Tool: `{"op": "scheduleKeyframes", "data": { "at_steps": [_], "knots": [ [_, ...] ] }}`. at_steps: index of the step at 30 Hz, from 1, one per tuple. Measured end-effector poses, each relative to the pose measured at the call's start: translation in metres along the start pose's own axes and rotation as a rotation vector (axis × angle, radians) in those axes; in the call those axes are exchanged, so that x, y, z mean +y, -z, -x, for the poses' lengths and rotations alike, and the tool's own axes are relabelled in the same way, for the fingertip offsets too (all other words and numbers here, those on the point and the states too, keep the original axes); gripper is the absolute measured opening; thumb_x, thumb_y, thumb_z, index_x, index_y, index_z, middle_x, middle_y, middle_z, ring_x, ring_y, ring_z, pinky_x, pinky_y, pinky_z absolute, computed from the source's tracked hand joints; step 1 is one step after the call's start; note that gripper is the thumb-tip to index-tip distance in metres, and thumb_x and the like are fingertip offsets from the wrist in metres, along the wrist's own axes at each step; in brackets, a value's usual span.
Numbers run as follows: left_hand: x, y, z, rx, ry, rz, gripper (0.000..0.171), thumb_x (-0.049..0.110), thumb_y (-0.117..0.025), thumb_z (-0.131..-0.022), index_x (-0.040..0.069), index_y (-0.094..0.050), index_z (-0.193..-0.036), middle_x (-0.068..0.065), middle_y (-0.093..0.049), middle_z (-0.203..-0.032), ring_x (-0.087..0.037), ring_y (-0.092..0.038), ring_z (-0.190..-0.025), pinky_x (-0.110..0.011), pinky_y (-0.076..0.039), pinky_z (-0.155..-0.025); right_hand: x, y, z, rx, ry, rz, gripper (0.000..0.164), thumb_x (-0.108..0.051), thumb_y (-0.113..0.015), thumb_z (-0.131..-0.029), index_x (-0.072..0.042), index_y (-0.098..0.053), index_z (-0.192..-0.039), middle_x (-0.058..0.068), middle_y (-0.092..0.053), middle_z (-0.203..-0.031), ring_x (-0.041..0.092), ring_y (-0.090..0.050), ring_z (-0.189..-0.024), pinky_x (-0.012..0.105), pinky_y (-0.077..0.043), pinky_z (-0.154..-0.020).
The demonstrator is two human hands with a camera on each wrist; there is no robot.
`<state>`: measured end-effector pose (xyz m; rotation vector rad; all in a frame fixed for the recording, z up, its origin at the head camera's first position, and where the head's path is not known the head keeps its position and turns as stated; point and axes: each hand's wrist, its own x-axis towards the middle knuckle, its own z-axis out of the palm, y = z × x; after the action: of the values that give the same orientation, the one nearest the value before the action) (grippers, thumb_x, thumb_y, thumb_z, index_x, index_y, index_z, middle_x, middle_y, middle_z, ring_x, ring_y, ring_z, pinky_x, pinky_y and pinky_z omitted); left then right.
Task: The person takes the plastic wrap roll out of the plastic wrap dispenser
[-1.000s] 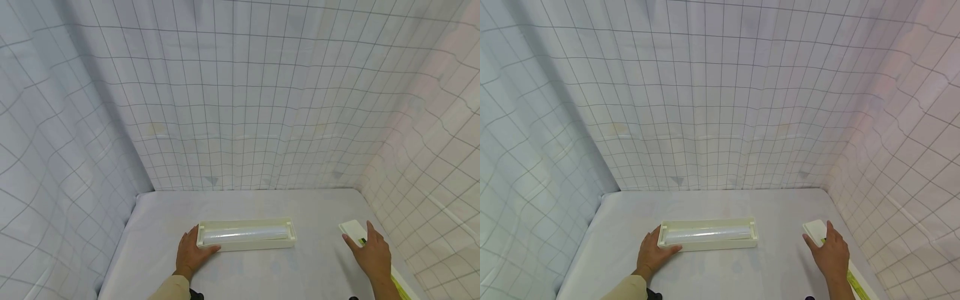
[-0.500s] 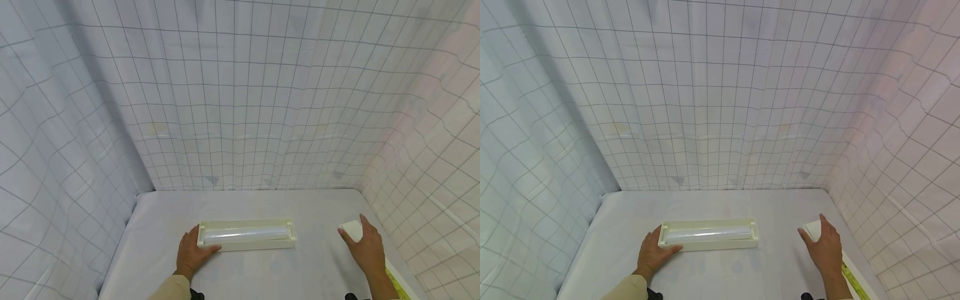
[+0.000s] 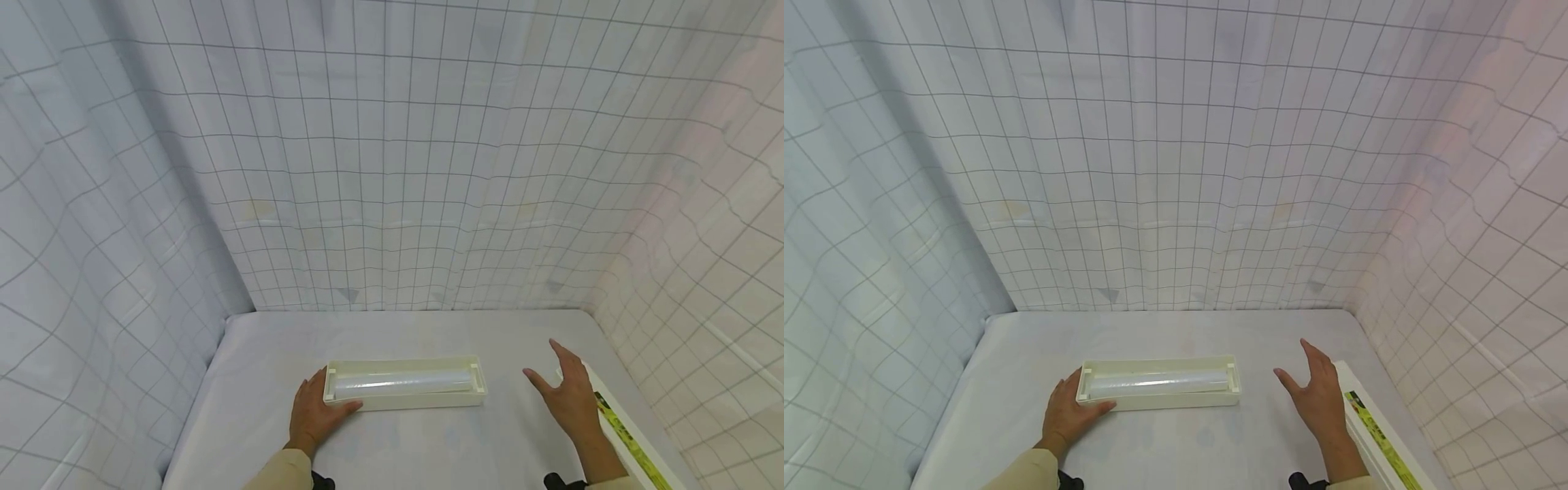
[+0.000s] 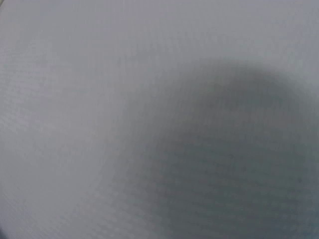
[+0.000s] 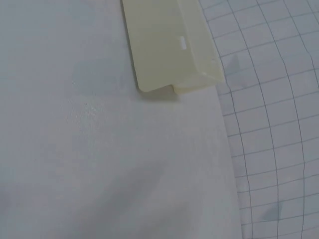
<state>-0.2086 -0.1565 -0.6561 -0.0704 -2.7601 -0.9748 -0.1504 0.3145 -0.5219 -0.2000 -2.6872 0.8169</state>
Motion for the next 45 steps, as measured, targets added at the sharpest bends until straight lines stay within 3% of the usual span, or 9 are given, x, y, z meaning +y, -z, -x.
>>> {"op": "scheduleKeyframes", "data": {
  "at_steps": [4, 10, 28, 38, 45],
  "knots": [
    [0.0, 0.001, 0.0, -0.014, 0.006, 0.003, 0.111, 0.072, -0.081, -0.067, 0.006, -0.046, -0.15, -0.015, -0.059, -0.147, -0.038, -0.052, -0.139, -0.058, -0.03, -0.124, -0.007, -0.009, -0.002, 0.023, 0.062, 0.006, 0.082, -0.039, -0.08, -0.089, -0.007, -0.041, -0.154, 0.025, -0.046, -0.151, 0.049, -0.042, -0.139, 0.069, -0.042, -0.106],
    [0.0, -0.001, 0.0, 0.019, -0.01, 0.002, 0.108, 0.07, -0.083, -0.066, 0.006, -0.049, -0.147, -0.015, -0.061, -0.143, -0.038, -0.055, -0.135, -0.059, -0.033, -0.122, -0.014, -0.025, -0.004, 0.036, 0.158, -0.011, 0.078, -0.027, -0.085, -0.083, -0.006, -0.048, -0.149, 0.023, -0.05, -0.147, 0.047, -0.046, -0.136, 0.068, -0.046, -0.105],
    [-0.001, 0.0, -0.001, -0.014, 0.016, 0.012, 0.11, 0.072, -0.082, -0.066, 0.006, -0.048, -0.149, -0.015, -0.059, -0.145, -0.036, -0.053, -0.139, -0.056, -0.029, -0.126, -0.037, -0.064, -0.002, -0.003, 0.308, -0.012, 0.073, -0.024, -0.089, -0.078, -0.011, -0.056, -0.142, 0.015, -0.06, -0.138, 0.038, -0.058, -0.128, 0.059, -0.056, -0.099],
    [-0.002, -0.002, 0.0, 0.024, -0.007, 0.018, 0.107, 0.069, -0.084, -0.065, 0.006, -0.05, -0.146, -0.015, -0.062, -0.142, -0.036, -0.055, -0.136, -0.057, -0.031, -0.124, -0.049, -0.086, 0.001, -0.109, 0.282, -0.031, 0.061, -0.031, -0.085, -0.083, -0.017, -0.061, -0.137, 0.006, -0.064, -0.137, 0.033, -0.062, -0.128, 0.055, -0.056, -0.102],
    [-0.001, 0.001, 0.0, 0.013, -0.005, 0.013, 0.108, 0.07, -0.083, -0.066, 0.005, -0.05, -0.146, -0.016, -0.062, -0.142, -0.036, -0.055, -0.136, -0.057, -0.032, -0.124, -0.058, -0.101, 0.004, -0.125, 0.277, -0.053, 0.056, -0.03, -0.086, -0.081, -0.017, -0.066, -0.132, 0.002, -0.068, -0.131, 0.028, -0.066, -0.123, 0.05, -0.057, -0.101]
  ]
}}
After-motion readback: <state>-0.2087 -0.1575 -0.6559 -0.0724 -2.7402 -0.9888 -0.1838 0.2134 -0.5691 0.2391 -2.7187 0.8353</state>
